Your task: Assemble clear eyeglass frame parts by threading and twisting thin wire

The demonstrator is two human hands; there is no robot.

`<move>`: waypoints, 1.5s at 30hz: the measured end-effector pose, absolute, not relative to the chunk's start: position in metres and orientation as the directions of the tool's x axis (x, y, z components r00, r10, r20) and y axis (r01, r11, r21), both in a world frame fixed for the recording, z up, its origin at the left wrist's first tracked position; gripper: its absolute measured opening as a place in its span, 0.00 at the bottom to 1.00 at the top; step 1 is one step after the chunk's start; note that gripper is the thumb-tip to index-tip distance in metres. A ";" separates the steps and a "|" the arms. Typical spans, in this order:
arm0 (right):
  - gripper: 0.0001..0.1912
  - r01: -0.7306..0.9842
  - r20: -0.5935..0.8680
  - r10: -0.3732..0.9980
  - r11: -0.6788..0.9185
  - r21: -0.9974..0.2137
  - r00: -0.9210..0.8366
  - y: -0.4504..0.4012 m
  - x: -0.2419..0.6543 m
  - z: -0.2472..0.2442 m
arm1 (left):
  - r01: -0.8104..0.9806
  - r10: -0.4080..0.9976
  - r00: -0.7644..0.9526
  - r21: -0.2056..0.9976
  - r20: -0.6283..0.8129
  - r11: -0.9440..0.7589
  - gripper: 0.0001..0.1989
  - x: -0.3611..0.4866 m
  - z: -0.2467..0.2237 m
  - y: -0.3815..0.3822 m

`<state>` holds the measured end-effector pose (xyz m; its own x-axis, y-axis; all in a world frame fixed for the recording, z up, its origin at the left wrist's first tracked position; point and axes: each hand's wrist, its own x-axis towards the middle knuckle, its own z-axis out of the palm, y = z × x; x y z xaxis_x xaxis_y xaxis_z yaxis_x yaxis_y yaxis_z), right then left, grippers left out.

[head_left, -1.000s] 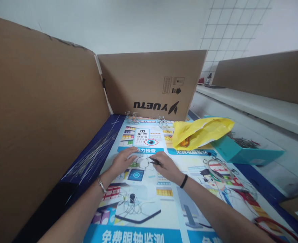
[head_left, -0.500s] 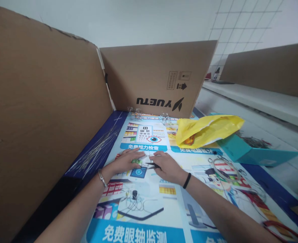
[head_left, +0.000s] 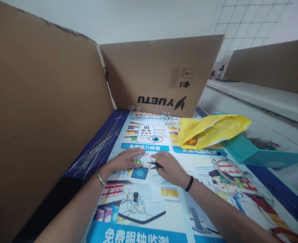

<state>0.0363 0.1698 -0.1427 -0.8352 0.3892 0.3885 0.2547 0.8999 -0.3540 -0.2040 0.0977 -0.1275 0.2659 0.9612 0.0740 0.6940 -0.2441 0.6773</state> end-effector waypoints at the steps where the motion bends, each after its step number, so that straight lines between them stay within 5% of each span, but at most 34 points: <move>1: 0.19 0.261 0.421 0.419 0.886 -0.383 -0.805 0.171 0.037 -0.143 | 0.640 0.969 0.232 0.737 0.085 -0.218 0.28 -0.205 -0.128 0.098; 7: 0.07 0.404 0.457 0.700 0.701 -0.588 -0.549 0.180 0.039 -0.144 | 0.474 0.970 -0.189 0.879 0.152 -0.045 0.15 -0.206 -0.130 0.103; 13: 0.05 0.434 0.481 0.722 0.687 -0.583 -0.498 0.186 0.037 -0.150 | 0.550 0.920 -0.291 0.833 0.261 -0.062 0.11 -0.206 -0.134 0.107; 24: 0.06 0.576 0.390 0.775 0.631 -0.519 -0.498 0.189 0.038 -0.153 | 0.703 0.935 -0.185 0.705 0.302 -0.088 0.09 -0.186 -0.128 0.101; 34: 0.13 0.653 0.434 0.720 0.686 -0.321 -0.542 0.180 0.035 -0.152 | 0.893 0.942 0.066 0.402 0.329 -0.203 0.13 -0.170 -0.143 0.100; 45: 0.08 0.559 0.363 0.585 0.808 -0.186 -0.725 0.168 0.003 -0.133 | 0.912 0.928 0.042 0.366 0.369 -0.187 0.13 -0.162 -0.147 0.104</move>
<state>0.0031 0.1678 -0.1333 -0.7253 0.5851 0.3628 0.5588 0.8082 -0.1861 -0.1621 0.1040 -0.1467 0.0419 0.9285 0.3690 0.9117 -0.1866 0.3660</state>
